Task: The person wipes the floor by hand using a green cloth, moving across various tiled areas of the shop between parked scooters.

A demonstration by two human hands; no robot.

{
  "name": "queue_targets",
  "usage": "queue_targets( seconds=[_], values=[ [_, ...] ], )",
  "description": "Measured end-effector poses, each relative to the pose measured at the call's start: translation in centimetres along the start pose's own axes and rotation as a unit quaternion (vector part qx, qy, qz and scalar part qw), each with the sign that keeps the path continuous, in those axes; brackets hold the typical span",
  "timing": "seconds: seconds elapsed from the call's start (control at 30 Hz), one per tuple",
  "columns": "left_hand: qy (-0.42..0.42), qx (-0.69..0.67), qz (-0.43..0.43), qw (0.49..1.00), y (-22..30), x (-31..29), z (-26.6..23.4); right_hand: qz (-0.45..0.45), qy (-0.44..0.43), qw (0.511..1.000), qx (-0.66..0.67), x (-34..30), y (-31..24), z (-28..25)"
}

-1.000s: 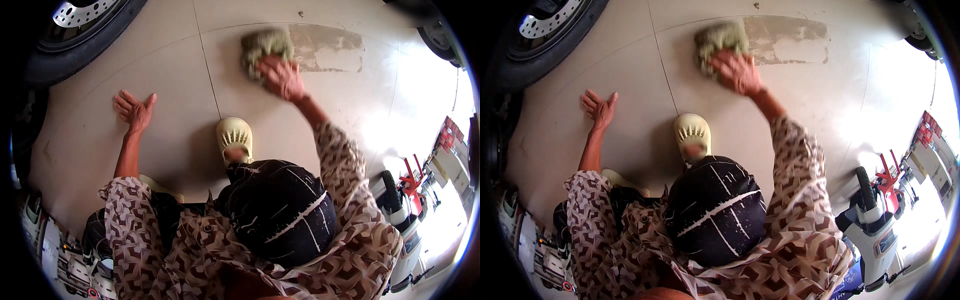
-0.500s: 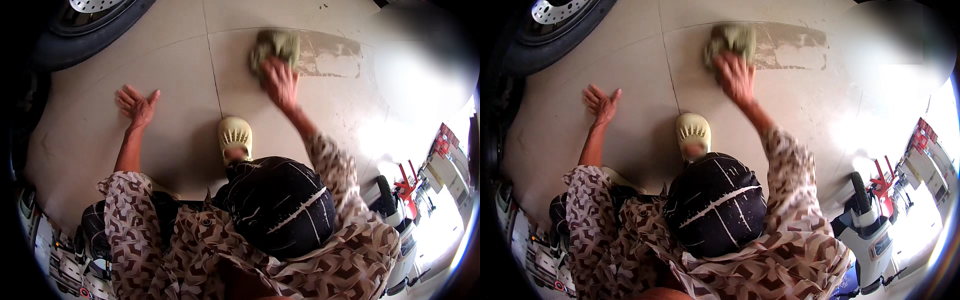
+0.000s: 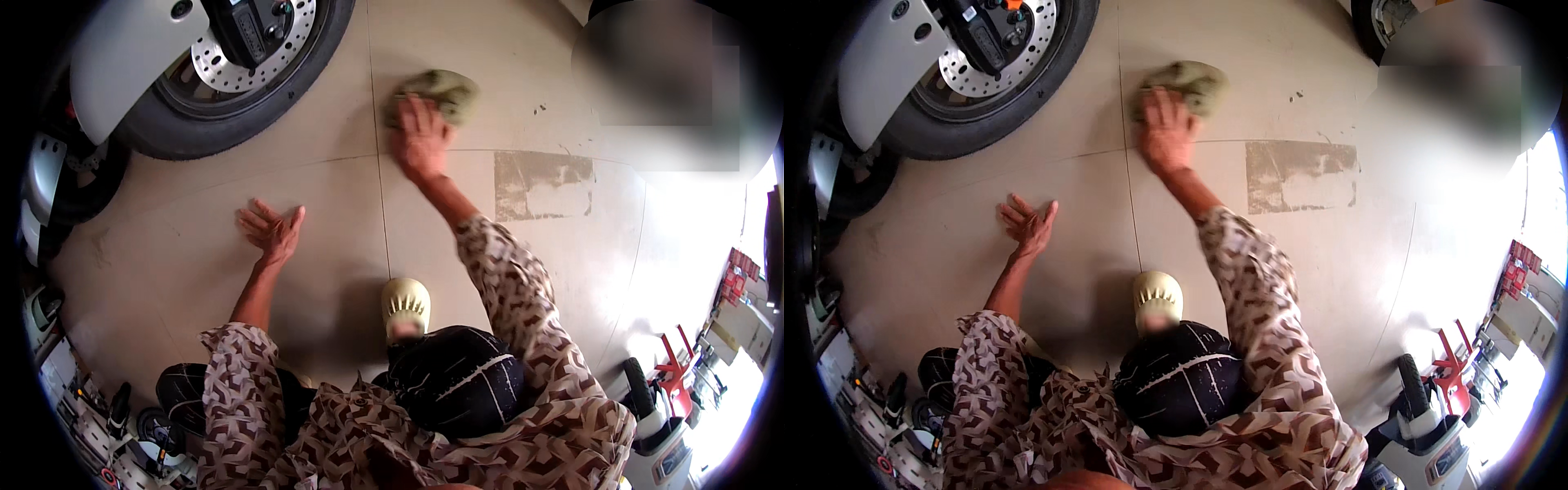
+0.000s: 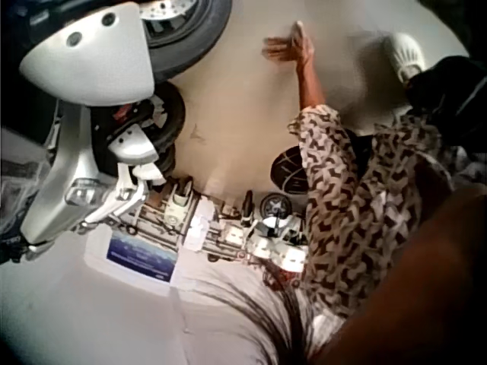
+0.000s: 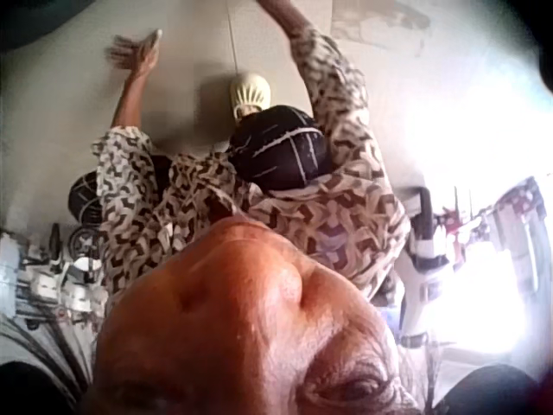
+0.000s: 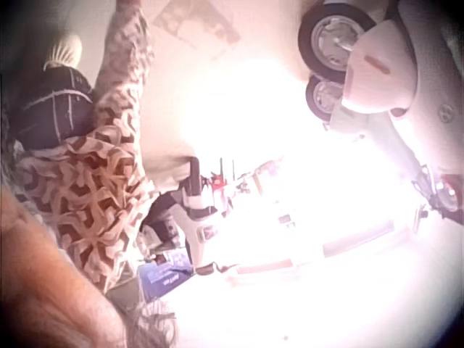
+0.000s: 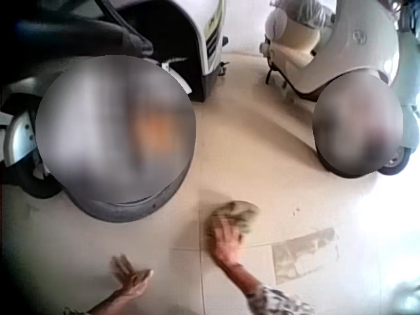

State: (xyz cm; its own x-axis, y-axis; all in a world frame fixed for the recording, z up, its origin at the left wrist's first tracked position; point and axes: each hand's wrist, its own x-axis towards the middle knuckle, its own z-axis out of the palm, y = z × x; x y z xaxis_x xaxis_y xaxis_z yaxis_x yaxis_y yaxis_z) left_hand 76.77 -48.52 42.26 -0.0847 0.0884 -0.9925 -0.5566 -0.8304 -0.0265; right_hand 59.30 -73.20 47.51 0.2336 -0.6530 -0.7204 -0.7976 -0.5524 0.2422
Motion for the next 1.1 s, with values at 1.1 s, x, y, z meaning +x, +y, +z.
queue_targets(
  seconds=[1.1],
  values=[
    [0.076, 0.005, 0.239, 0.968, 6.8, -3.7, -3.4, -0.147, -0.094, 0.978, -0.117, 36.8, 2.8, 4.0]
  ],
)
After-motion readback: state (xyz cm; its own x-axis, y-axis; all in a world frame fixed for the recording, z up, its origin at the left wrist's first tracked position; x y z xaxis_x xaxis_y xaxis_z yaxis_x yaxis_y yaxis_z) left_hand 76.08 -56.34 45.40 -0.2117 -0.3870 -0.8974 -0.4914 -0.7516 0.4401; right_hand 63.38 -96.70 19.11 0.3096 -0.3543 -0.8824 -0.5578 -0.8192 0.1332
